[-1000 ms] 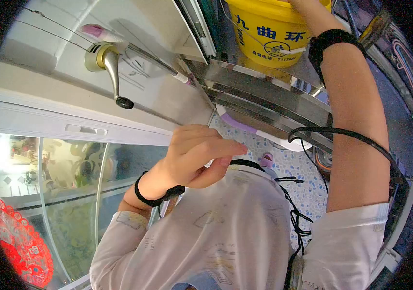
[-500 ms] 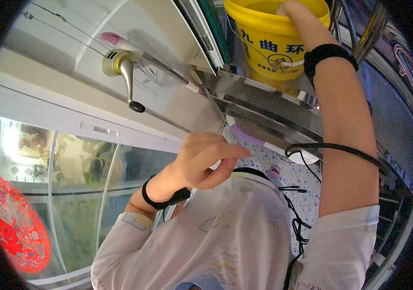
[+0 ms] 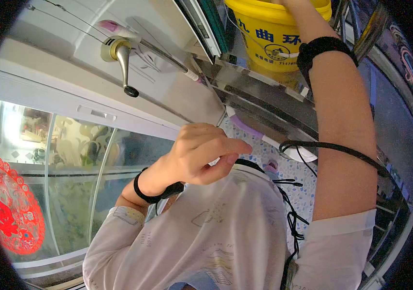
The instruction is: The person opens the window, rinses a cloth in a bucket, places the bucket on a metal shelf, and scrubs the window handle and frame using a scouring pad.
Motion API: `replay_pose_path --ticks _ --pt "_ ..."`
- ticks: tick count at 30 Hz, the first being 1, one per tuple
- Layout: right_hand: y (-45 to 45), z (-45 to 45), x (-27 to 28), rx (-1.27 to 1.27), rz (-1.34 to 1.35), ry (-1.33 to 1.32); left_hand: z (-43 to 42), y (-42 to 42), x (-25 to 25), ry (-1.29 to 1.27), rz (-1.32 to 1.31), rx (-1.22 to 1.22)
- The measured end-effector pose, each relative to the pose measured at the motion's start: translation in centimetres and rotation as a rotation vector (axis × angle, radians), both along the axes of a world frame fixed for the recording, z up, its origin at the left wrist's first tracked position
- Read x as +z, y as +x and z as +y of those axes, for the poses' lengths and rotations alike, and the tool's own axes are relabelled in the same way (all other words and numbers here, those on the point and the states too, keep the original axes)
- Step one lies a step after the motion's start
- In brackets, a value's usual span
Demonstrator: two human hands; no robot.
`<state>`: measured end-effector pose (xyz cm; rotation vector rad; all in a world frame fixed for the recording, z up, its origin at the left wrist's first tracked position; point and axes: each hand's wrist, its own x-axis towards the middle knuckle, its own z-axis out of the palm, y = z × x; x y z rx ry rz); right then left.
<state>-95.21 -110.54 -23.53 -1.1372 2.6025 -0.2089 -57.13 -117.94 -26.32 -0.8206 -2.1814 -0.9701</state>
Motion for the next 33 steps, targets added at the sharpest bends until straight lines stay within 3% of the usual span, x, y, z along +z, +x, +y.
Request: replay_pose_path --ticks 17,21,24,26,30,33 --pt "-0.4 -1.4 0.4 0.039 -0.051 0.026 1.0 0.7 0.9 -0.064 -0.003 0.112" --pt "-1.7 -1.7 -0.1 0.166 -0.028 -0.063 0.9 0.5 1.2 -0.067 0.000 0.138" --pt "-1.7 -1.6 -0.8 0.253 0.086 -0.278 0.8 0.4 2.1 -0.113 0.006 0.162" --pt "-1.5 -1.8 -0.4 0.145 -0.261 -0.115 0.6 0.1 2.8 -0.129 0.013 0.175" --pt "-1.4 -1.9 0.0 0.231 -0.104 -0.169 -0.2 -0.5 4.1 -0.012 -0.047 0.233" --pt "0.7 -1.6 0.9 0.061 0.172 -0.268 -0.3 -1.0 4.7 0.027 -0.059 0.270"
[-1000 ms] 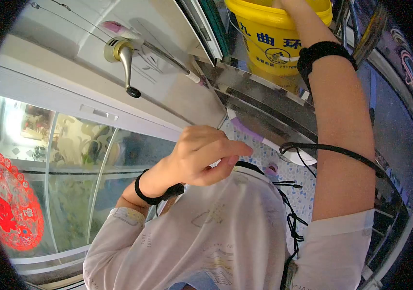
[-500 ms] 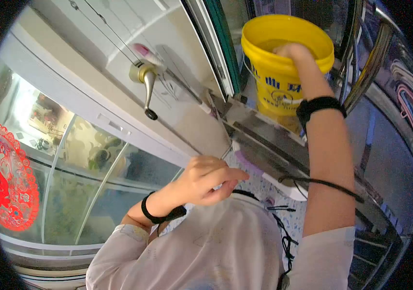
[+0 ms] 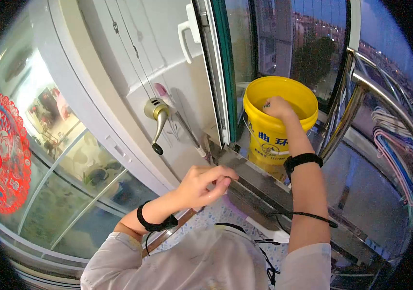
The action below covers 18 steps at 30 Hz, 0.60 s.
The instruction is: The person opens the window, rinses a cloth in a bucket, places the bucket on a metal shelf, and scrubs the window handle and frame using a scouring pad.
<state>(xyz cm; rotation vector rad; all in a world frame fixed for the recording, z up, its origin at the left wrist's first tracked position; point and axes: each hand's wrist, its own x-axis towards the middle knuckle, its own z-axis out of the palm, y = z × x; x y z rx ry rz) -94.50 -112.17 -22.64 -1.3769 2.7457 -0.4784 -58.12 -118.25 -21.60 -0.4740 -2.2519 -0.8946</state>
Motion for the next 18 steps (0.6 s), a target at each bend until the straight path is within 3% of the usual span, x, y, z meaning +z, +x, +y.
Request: replay_pose_path --ticks 2,6,8,10,12,16,18 --pt "2.0 0.9 0.5 -0.099 0.168 -0.185 0.0 -0.4 0.9 -0.061 -0.041 0.030" --pt "1.7 0.7 1.6 0.003 0.062 -0.001 -0.2 -2.0 2.3 -0.109 0.027 0.094" --pt "2.0 1.0 1.8 0.001 0.108 -0.277 -0.9 -2.7 3.3 0.013 -0.124 0.111" --pt "3.0 1.6 3.9 -0.007 0.029 -0.278 -2.1 -3.8 4.2 0.653 -0.453 -0.268" --pt "2.2 2.0 4.5 0.112 0.175 -0.154 -3.0 -3.8 5.7 0.715 -0.518 -0.255" --pt "0.9 2.4 6.5 0.160 0.211 -0.002 -1.3 -3.8 7.6 0.371 -0.193 -0.076" --pt "0.9 2.6 7.5 0.154 0.191 0.030 -0.1 -3.6 9.2 -0.017 -0.085 0.210"
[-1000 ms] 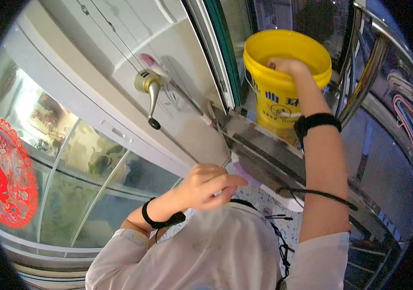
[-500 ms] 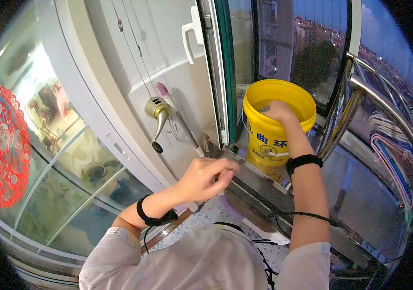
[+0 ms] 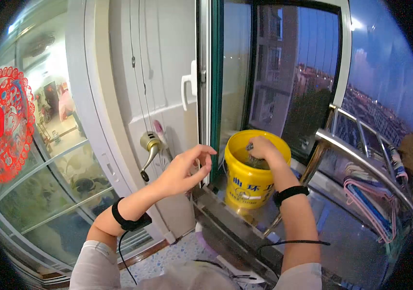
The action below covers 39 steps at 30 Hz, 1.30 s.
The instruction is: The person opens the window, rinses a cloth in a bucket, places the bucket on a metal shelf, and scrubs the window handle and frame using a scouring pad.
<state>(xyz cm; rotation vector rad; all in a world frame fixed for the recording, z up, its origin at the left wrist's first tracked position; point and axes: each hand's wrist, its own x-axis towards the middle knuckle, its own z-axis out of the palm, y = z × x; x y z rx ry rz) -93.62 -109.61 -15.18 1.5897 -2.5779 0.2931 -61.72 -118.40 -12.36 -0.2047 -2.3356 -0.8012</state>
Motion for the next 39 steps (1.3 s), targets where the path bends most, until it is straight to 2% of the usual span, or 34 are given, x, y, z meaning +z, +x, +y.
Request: replay_pose_path --ticks 2,4,6,8,10,11,13,14,17,18,20,21,23,26,27,29,32,34,36,39 --pt "-0.3 -0.4 0.6 -0.012 0.054 -0.017 -0.3 -1.0 0.4 -0.054 0.061 0.036" --pt "0.6 -0.5 1.5 -0.023 0.099 -0.032 -1.2 -2.0 1.1 -0.247 0.225 0.162" --pt "2.5 -0.2 2.8 -0.038 0.062 -0.210 -3.0 -3.0 2.2 -0.278 0.232 0.181" --pt "4.1 -0.3 4.9 -0.057 0.051 -0.195 -4.8 -4.3 3.2 -0.341 0.330 0.306" --pt "6.3 0.2 7.3 -0.163 -0.307 -0.246 -6.9 -5.5 4.1 -0.304 0.400 0.338" --pt "5.4 -0.3 7.4 -0.169 -0.304 -0.247 -7.9 -6.2 4.6 -0.264 0.465 0.370" --pt "3.6 -1.4 7.6 -0.083 0.024 -0.404 -10.1 -7.7 5.5 -0.229 0.534 0.442" --pt "3.1 -1.6 8.3 -0.089 0.028 -0.406 -11.1 -8.4 6.1 -0.196 0.602 0.520" --pt "3.4 -1.8 11.4 0.027 0.203 -0.726 -13.7 -9.7 7.8 -0.176 0.624 0.615" --pt "3.7 -2.0 13.0 0.025 0.209 -0.729 -14.5 -10.0 8.3 -0.178 0.630 0.611" --pt "5.4 -2.4 17.2 0.087 0.290 -0.933 -16.0 -10.8 9.3 -0.210 0.631 0.644" --pt "6.1 -2.7 19.3 0.103 0.304 -1.003 -16.6 -11.2 9.9 -0.211 0.640 0.639" --pt "7.1 -3.7 23.3 0.140 0.374 -1.113 -17.8 -11.9 10.9 -0.100 0.431 0.496" --pt "9.1 -5.4 29.3 0.216 0.501 -1.183 -18.4 -13.7 11.0 -0.144 0.480 0.394" --pt "9.9 -6.2 30.8 0.212 0.515 -1.185 -17.7 -13.2 11.6 -0.099 0.342 0.384" --pt "11.8 -7.9 33.6 0.288 0.716 -1.340 -17.9 -13.9 11.6 -0.083 0.340 0.359" --pt "13.3 -10.3 37.1 0.259 0.661 -1.326 -18.9 -14.5 11.1 -0.080 0.305 0.311" --pt "12.8 -12.4 38.1 0.223 0.640 -1.349 -19.6 -15.0 10.5 -0.098 0.269 0.277" --pt "12.1 -14.1 38.1 0.182 0.615 -1.369 -19.8 -15.4 10.0 -0.132 0.425 0.267" --pt "10.9 -15.9 37.3 0.243 0.899 -1.421 -19.5 -15.4 10.0 -0.115 0.486 0.263"
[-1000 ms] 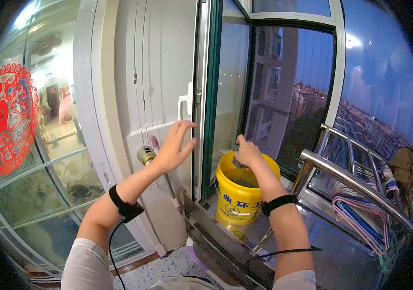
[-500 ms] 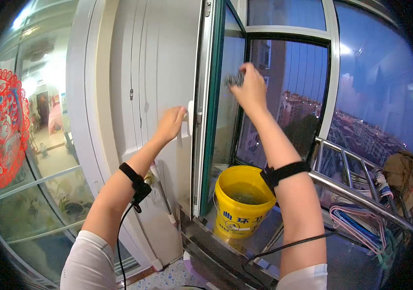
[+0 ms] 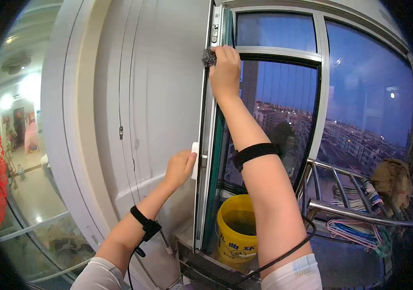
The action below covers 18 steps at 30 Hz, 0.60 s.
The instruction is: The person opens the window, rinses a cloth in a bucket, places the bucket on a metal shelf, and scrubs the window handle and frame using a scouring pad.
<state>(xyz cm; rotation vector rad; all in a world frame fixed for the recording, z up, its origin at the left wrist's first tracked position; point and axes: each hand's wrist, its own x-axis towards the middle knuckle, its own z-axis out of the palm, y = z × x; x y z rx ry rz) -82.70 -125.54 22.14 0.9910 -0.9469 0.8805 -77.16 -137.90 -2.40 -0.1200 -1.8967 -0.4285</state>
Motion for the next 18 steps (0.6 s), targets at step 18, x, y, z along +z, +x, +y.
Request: replay_pose_path --ticks 18 --pt "-0.4 -1.0 7.5 -0.316 0.010 -0.082 0.4 -0.2 -0.8 0.076 0.047 0.058"
